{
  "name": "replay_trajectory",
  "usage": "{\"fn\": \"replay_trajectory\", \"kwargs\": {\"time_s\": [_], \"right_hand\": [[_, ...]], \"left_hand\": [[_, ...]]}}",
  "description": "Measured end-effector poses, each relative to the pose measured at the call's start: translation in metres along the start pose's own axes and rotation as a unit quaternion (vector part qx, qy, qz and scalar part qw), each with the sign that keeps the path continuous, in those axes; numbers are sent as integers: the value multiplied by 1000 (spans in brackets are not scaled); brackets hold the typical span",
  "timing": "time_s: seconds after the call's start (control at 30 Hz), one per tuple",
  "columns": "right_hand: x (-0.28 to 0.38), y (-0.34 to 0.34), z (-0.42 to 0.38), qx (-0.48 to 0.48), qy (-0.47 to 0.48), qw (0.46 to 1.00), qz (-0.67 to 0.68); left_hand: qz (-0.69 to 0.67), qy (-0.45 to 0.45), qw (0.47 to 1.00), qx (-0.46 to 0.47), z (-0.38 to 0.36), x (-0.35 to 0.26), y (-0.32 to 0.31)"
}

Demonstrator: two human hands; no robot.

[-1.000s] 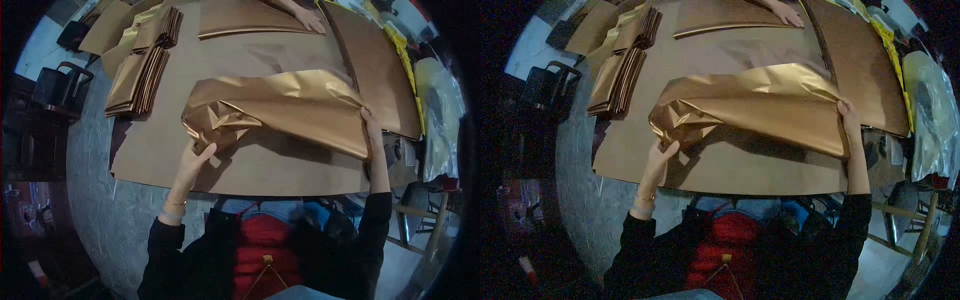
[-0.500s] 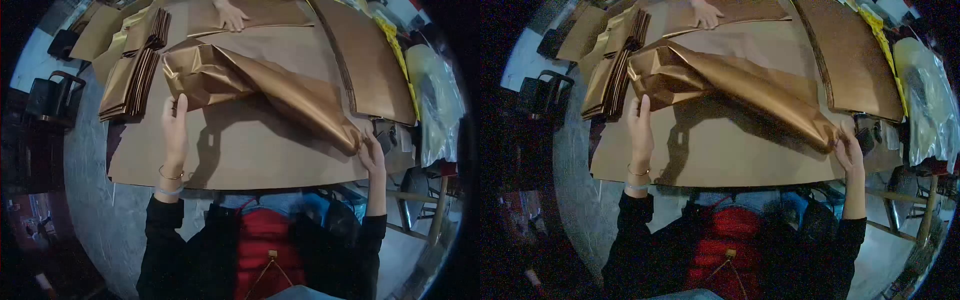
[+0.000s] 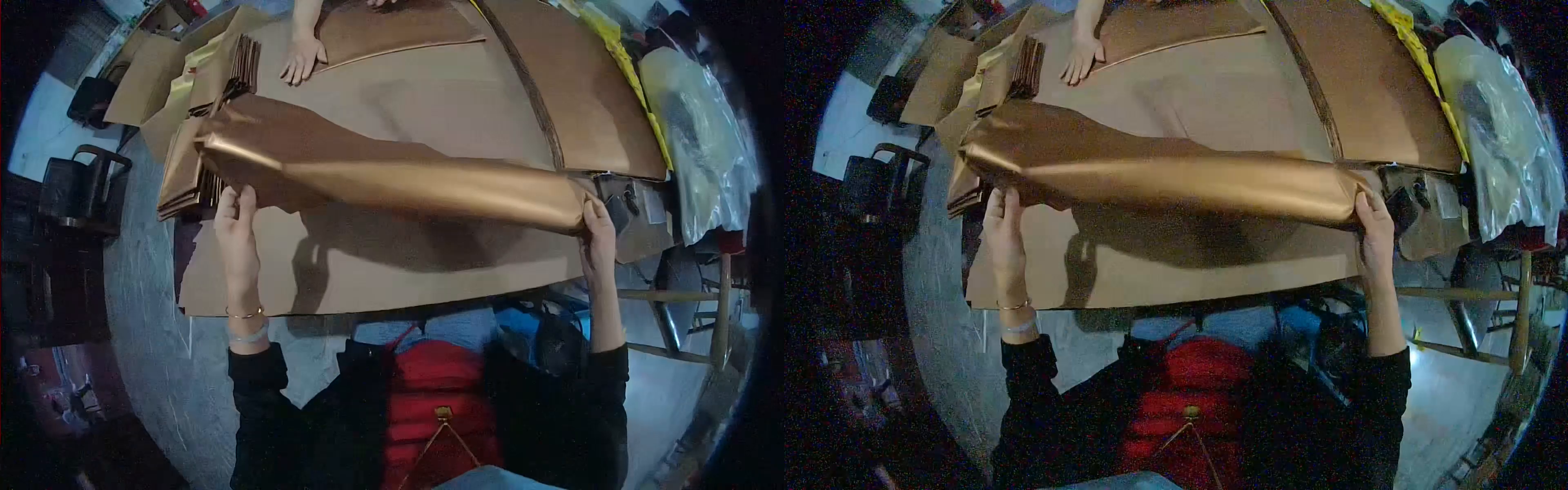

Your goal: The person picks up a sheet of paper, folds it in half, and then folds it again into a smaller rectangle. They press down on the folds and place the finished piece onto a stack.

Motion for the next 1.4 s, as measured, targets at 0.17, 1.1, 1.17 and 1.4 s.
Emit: {"fn": "replay_trajectory", "kwargs": {"time_s": [0.17,1.1,1.17,1.4], "right_hand": [[7,26,-9,-22,100,974,-205],[-54,52,32,-5,-52,961,-273],[-50,77,25,-39,-38,971,-231],[-27,42,-1,65,-21,919,-389]], "left_hand": [[136,91,980,110,-35,9,16],[237,175,954,55,-123,93,13],[323,149,934,36,-125,98,18],[283,175,943,6,-128,107,28]]}}
Point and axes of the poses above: each hand's wrist, its own z-axis towards the middle knuckle, its own y-axis out of the back of the hand, x = y × z, the point moved 8 cm from there along z, towards the middle knuckle, and after that the axes turned 10 degrees about z, right-handed, at the moved point
